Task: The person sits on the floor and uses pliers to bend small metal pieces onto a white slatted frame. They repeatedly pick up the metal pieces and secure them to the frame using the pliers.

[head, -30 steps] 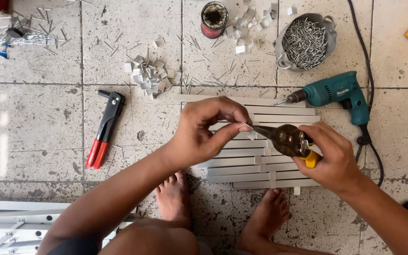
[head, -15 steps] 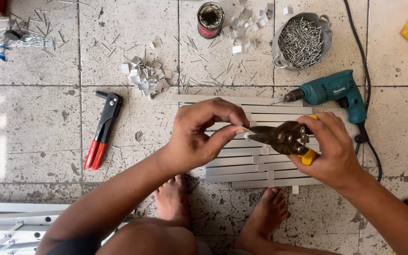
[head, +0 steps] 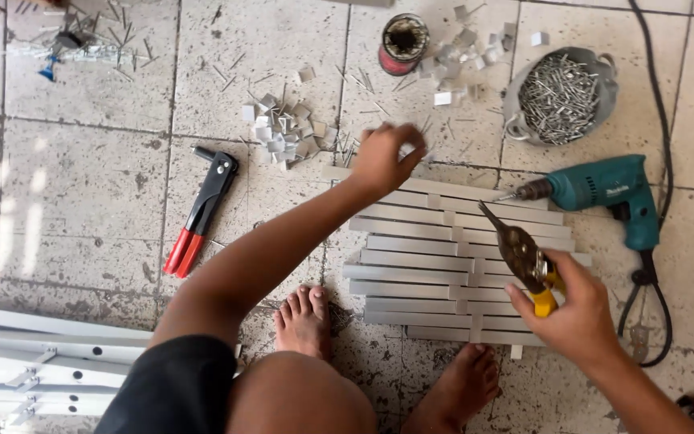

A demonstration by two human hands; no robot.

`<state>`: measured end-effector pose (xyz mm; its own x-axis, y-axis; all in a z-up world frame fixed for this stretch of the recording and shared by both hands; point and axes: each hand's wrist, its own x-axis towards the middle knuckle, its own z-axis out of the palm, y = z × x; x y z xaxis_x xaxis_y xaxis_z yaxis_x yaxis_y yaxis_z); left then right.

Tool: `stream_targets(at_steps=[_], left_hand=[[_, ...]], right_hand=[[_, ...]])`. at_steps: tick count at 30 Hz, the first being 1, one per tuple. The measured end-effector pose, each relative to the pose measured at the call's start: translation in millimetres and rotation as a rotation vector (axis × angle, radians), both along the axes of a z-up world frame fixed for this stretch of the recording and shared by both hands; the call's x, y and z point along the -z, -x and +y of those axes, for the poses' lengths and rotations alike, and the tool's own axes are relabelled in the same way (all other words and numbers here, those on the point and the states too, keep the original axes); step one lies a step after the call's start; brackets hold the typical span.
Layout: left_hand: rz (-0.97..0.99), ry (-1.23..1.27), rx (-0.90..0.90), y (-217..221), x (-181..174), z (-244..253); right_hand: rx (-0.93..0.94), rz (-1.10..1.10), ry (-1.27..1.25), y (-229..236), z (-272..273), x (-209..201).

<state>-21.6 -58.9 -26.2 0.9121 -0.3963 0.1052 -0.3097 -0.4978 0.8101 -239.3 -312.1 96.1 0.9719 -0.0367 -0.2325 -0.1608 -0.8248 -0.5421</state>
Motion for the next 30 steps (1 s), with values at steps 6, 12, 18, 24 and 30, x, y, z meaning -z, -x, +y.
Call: stream_targets(at_steps=[6, 12, 18, 24, 30], left_hand=[[-0.14, 0.086, -0.126, -67.7, 23.2, -21.5], [-0.181, -0.292, -0.474, -144.1, 69.4, 93.2], [0.137, -0.435, -0.313, -146.7, 65.5, 142.9], [0.222, -0.069, -0.249, -116.9, 21.5, 120.8], [0.282, 0.671, 0.277, 20.0, -108.8, 41.7]], right_hand=[[0.115, 0.277, 0.025, 17.0, 7.7, 7.9], [0.097, 0.281, 0.037, 21.3, 5.8, 12.5], [0.115, 0.277, 0.061, 24.6, 3.0, 11.4], [-0.007, 0.062, 0.084, 21.6, -4.3, 4.2], [-0.147, -0.294, 0.062, -3.6, 3.2, -33.6]])
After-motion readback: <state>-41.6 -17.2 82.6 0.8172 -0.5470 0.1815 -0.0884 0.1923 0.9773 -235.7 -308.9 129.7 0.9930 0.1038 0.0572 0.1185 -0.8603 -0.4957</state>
